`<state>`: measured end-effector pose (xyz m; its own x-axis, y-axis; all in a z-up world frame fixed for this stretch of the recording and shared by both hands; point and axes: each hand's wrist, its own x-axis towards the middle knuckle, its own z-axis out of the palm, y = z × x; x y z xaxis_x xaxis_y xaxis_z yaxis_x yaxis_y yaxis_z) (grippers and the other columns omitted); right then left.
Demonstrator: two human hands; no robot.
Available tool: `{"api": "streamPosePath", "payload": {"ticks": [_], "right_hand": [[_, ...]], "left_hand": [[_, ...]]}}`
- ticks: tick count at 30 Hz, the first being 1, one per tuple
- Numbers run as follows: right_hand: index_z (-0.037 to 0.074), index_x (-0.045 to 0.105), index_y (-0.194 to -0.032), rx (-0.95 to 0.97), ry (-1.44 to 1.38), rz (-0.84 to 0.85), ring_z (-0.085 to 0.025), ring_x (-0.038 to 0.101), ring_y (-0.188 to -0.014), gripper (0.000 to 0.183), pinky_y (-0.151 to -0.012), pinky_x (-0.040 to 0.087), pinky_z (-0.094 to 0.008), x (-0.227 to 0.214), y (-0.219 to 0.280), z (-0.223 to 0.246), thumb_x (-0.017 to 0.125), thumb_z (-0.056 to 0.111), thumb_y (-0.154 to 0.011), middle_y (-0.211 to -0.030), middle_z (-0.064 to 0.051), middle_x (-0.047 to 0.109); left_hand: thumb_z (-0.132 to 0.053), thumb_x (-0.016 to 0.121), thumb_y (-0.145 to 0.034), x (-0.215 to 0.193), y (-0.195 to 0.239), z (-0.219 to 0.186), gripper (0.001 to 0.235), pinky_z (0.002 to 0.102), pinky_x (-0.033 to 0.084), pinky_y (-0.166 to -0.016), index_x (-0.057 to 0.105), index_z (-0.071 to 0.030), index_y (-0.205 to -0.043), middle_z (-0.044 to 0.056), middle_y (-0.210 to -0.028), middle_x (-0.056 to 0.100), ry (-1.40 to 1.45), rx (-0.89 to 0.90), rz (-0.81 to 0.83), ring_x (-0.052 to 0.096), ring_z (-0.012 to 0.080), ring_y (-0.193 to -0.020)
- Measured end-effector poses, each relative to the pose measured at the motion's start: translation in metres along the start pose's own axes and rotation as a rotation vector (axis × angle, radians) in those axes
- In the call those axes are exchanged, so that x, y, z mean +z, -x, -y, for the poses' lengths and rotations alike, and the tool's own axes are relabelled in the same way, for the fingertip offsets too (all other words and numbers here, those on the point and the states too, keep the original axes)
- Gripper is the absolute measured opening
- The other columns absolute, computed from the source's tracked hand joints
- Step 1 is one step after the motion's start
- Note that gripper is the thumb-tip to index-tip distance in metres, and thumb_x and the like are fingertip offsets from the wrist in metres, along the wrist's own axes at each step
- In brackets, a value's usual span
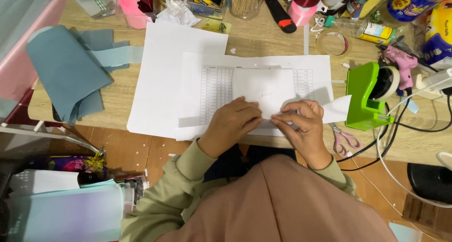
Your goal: The person folds a printed paper template into a small box shape, aligning edges and creasing folds. They then use clear tape to secure the box's flaps and seams, pressing the tape down to hold the structure together.
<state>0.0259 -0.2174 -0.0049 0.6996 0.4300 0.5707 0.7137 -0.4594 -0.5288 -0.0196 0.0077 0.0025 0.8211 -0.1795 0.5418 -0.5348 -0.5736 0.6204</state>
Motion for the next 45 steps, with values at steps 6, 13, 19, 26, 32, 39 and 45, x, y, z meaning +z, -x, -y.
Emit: {"api": "streamPosePath", "payload": {"ticks": [6, 13, 19, 26, 32, 39, 45], "right_hand": [[0.025, 0.08, -0.092, 0.162, -0.047, -0.012, -0.022, 0.055, -0.104, 0.005, -0.103, 0.031, -0.039, -0.001, -0.002, 0.022, 0.083, 0.025, -0.088, -0.098, 0.002, 0.066], [0.022, 0.08, -0.089, 0.241, -0.041, -0.016, -0.022, 0.055, -0.106, 0.006, -0.105, 0.026, -0.041, 0.001, -0.003, 0.028, 0.084, 0.022, -0.085, -0.095, 0.0, 0.065], [0.025, 0.08, -0.086, 0.237, -0.041, -0.013, -0.02, 0.056, -0.106, 0.009, -0.105, 0.026, -0.039, 0.002, -0.002, 0.018, 0.087, 0.024, -0.08, -0.094, 0.002, 0.066], [0.023, 0.08, -0.085, 0.235, -0.033, 0.024, -0.022, 0.055, -0.106, 0.008, -0.105, 0.025, -0.042, 0.001, -0.003, 0.019, 0.086, 0.025, -0.08, -0.094, 0.001, 0.065], [0.023, 0.08, -0.088, 0.235, -0.036, 0.031, -0.022, 0.055, -0.108, 0.008, -0.107, 0.024, -0.045, 0.001, -0.003, 0.019, 0.085, 0.027, -0.082, -0.096, 0.001, 0.065], [0.016, 0.077, -0.113, 0.171, 0.03, -0.177, -0.033, 0.058, -0.115, 0.025, -0.112, 0.034, -0.053, -0.06, 0.001, 0.033, 0.082, 0.012, -0.089, -0.12, -0.012, 0.066], [-0.002, 0.07, -0.123, 0.468, 0.222, -0.426, -0.024, 0.063, -0.109, 0.012, -0.09, 0.051, -0.032, -0.151, 0.056, -0.052, 0.065, 0.004, -0.115, -0.12, -0.016, 0.067]], "left_hand": [[-0.017, 0.08, -0.09, -0.011, -0.005, -0.01, 0.011, 0.04, 0.052, -0.103, 0.073, -0.008, -0.087, 0.006, -0.093, 0.074, 0.0, 0.018, -0.019, 0.073, 0.025, -0.104], [-0.017, 0.081, -0.088, 0.012, 0.005, -0.001, 0.009, 0.036, 0.056, -0.096, 0.074, -0.012, -0.088, 0.002, -0.089, 0.072, -0.023, -0.045, -0.036, 0.073, 0.0214, -0.099], [-0.025, 0.077, -0.093, 0.027, 0.034, -0.014, 0.019, 0.051, 0.043, -0.112, 0.073, -0.019, -0.11, 0.004, -0.118, 0.067, -0.63, 0.323, -0.275, 0.065, 0.0257, -0.117], [-0.035, 0.085, -0.084, 0.019, 0.02, 0.002, 0.03, 0.052, 0.023, -0.115, 0.077, -0.014, -0.104, 0.002, -0.109, 0.069, -0.245, -0.047, -0.225, 0.056, 0.0234, -0.118], [-0.036, 0.086, -0.082, 0.018, 0.011, -0.008, 0.028, 0.059, -0.001, -0.116, 0.078, -0.012, -0.093, 0.006, -0.112, 0.072, -0.132, -0.134, -0.252, 0.053, 0.0286, -0.125], [-0.035, 0.088, -0.079, 0.014, 0.011, -0.005, 0.028, 0.057, -0.003, -0.117, 0.078, -0.012, -0.09, 0.004, -0.103, 0.074, -0.147, -0.094, -0.262, 0.054, 0.0277, -0.124], [-0.037, 0.087, -0.082, 0.011, 0.013, 0.002, 0.024, 0.056, 0.008, -0.117, 0.069, -0.021, -0.084, -0.008, -0.105, 0.075, -0.371, 0.038, -0.263, 0.059, 0.0257, -0.122]]}}
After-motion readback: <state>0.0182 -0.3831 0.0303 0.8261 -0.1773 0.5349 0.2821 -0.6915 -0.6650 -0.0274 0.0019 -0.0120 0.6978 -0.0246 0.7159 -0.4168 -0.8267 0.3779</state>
